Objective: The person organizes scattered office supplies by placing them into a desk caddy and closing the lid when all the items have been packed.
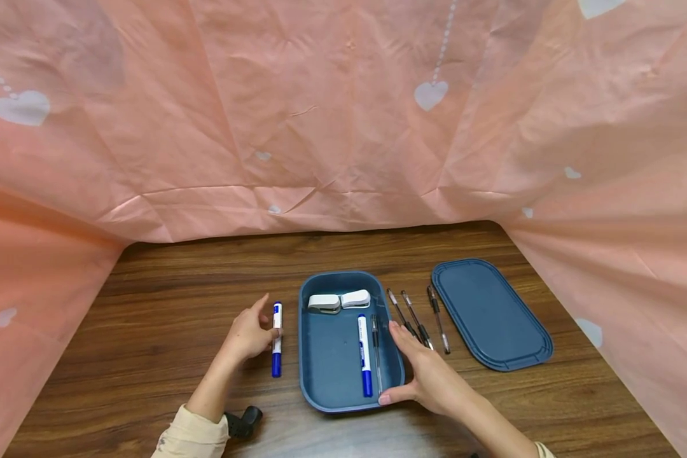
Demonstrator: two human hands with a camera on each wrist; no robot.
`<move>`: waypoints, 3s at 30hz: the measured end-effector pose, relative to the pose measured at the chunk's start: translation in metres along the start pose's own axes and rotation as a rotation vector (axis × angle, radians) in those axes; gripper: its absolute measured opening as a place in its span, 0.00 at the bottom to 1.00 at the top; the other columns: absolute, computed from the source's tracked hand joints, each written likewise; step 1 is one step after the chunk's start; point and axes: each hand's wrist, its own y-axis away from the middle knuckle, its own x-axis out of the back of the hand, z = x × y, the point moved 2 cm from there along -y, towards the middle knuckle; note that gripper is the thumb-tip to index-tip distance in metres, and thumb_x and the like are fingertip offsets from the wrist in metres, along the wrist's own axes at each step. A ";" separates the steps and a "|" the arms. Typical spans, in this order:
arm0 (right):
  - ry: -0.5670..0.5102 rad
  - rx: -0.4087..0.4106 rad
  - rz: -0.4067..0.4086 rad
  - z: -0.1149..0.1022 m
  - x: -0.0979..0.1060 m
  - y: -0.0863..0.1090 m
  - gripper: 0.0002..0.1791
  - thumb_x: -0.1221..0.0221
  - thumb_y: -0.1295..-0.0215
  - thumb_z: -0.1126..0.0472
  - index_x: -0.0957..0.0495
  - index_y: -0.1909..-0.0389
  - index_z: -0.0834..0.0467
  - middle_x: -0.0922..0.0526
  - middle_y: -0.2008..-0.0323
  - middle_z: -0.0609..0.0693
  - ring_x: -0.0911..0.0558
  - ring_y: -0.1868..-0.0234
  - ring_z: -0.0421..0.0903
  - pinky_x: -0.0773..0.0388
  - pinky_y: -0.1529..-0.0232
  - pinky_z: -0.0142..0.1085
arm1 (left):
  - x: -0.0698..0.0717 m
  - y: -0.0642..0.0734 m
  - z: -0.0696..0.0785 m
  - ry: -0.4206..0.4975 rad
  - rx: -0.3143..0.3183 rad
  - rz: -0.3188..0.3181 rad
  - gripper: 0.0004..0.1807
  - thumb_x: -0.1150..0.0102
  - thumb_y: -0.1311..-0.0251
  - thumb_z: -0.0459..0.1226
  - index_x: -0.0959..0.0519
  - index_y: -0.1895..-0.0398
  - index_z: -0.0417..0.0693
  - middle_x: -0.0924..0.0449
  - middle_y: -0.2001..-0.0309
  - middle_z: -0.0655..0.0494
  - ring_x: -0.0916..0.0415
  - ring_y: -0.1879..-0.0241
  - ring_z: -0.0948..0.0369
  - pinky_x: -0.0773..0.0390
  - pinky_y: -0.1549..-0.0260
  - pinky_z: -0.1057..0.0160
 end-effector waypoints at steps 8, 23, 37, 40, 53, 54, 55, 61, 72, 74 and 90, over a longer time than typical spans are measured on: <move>0.004 -0.002 0.005 -0.001 0.001 0.000 0.65 0.28 0.61 0.38 0.48 0.26 0.64 0.46 0.25 0.59 0.42 0.26 0.59 0.38 0.32 0.53 | -0.007 -0.002 -0.004 -0.100 -0.038 0.008 0.45 0.31 0.50 0.36 0.41 0.28 0.38 0.29 0.63 0.46 0.34 0.63 0.54 0.33 0.68 0.64; 0.008 -0.001 0.007 0.000 0.000 0.000 0.65 0.28 0.62 0.39 0.49 0.26 0.64 0.45 0.25 0.59 0.42 0.27 0.59 0.38 0.32 0.53 | -0.014 -0.005 -0.004 -0.153 -0.064 0.087 0.42 0.37 0.55 0.32 0.37 0.32 0.33 0.24 0.72 0.49 0.29 0.67 0.55 0.30 0.69 0.61; -0.003 -0.008 -0.002 -0.001 0.000 -0.001 0.65 0.28 0.62 0.39 0.49 0.26 0.64 0.46 0.25 0.58 0.42 0.26 0.59 0.39 0.31 0.53 | -0.009 -0.003 -0.003 -0.061 -0.026 0.067 0.40 0.38 0.50 0.30 0.40 0.31 0.33 0.24 0.74 0.50 0.27 0.77 0.60 0.30 0.78 0.67; -0.001 -0.007 -0.002 -0.001 0.000 0.000 0.65 0.28 0.62 0.39 0.49 0.26 0.64 0.46 0.25 0.58 0.42 0.26 0.59 0.39 0.31 0.53 | -0.004 -0.002 0.001 -0.038 -0.031 0.073 0.41 0.39 0.48 0.30 0.41 0.29 0.34 0.24 0.72 0.49 0.27 0.77 0.60 0.29 0.78 0.67; -0.001 -0.013 -0.009 0.000 0.000 -0.001 0.66 0.28 0.62 0.38 0.49 0.26 0.64 0.47 0.25 0.58 0.42 0.26 0.59 0.40 0.31 0.53 | 0.016 0.012 0.048 0.011 -0.169 0.135 0.44 0.38 0.48 0.31 0.44 0.26 0.43 0.23 0.61 0.45 0.27 0.72 0.60 0.28 0.74 0.66; 0.000 -0.014 -0.010 0.000 0.000 -0.001 0.66 0.28 0.62 0.39 0.49 0.26 0.64 0.47 0.25 0.58 0.42 0.26 0.59 0.40 0.31 0.53 | 0.017 0.014 0.052 0.025 -0.176 0.135 0.44 0.38 0.47 0.31 0.45 0.25 0.44 0.23 0.60 0.45 0.26 0.73 0.61 0.27 0.74 0.67; 0.001 -0.014 -0.011 0.000 0.000 -0.001 0.66 0.28 0.62 0.39 0.49 0.26 0.64 0.47 0.25 0.59 0.42 0.26 0.59 0.40 0.31 0.53 | 0.017 0.016 0.055 0.039 -0.182 0.132 0.44 0.38 0.47 0.31 0.45 0.25 0.44 0.23 0.59 0.44 0.25 0.74 0.62 0.26 0.75 0.67; 0.004 -0.021 -0.016 0.000 0.000 -0.001 0.66 0.28 0.62 0.39 0.49 0.26 0.64 0.47 0.25 0.59 0.43 0.26 0.59 0.40 0.31 0.53 | 0.014 0.026 0.071 0.088 -0.221 0.120 0.43 0.38 0.45 0.31 0.44 0.25 0.47 0.24 0.57 0.43 0.21 0.71 0.63 0.22 0.75 0.68; 0.005 -0.019 -0.017 0.000 0.000 -0.001 0.66 0.28 0.62 0.38 0.49 0.26 0.64 0.47 0.25 0.59 0.42 0.26 0.59 0.39 0.31 0.53 | -0.022 0.030 0.079 0.174 -0.276 0.049 0.42 0.38 0.44 0.29 0.43 0.26 0.48 0.25 0.56 0.45 0.23 0.74 0.65 0.22 0.77 0.68; 0.003 -0.020 -0.016 0.000 -0.001 -0.001 0.66 0.28 0.62 0.38 0.49 0.26 0.64 0.47 0.25 0.59 0.42 0.26 0.60 0.39 0.31 0.53 | -0.030 0.031 0.079 0.180 -0.280 0.028 0.42 0.38 0.43 0.29 0.43 0.26 0.48 0.26 0.56 0.45 0.24 0.74 0.65 0.22 0.77 0.68; -0.003 -0.007 -0.001 0.001 -0.001 -0.001 0.64 0.27 0.61 0.40 0.47 0.26 0.65 0.45 0.26 0.60 0.40 0.27 0.61 0.37 0.33 0.54 | -0.086 0.029 0.081 0.096 -0.276 -0.044 0.40 0.39 0.46 0.30 0.41 0.28 0.37 0.26 0.63 0.48 0.29 0.72 0.62 0.28 0.75 0.68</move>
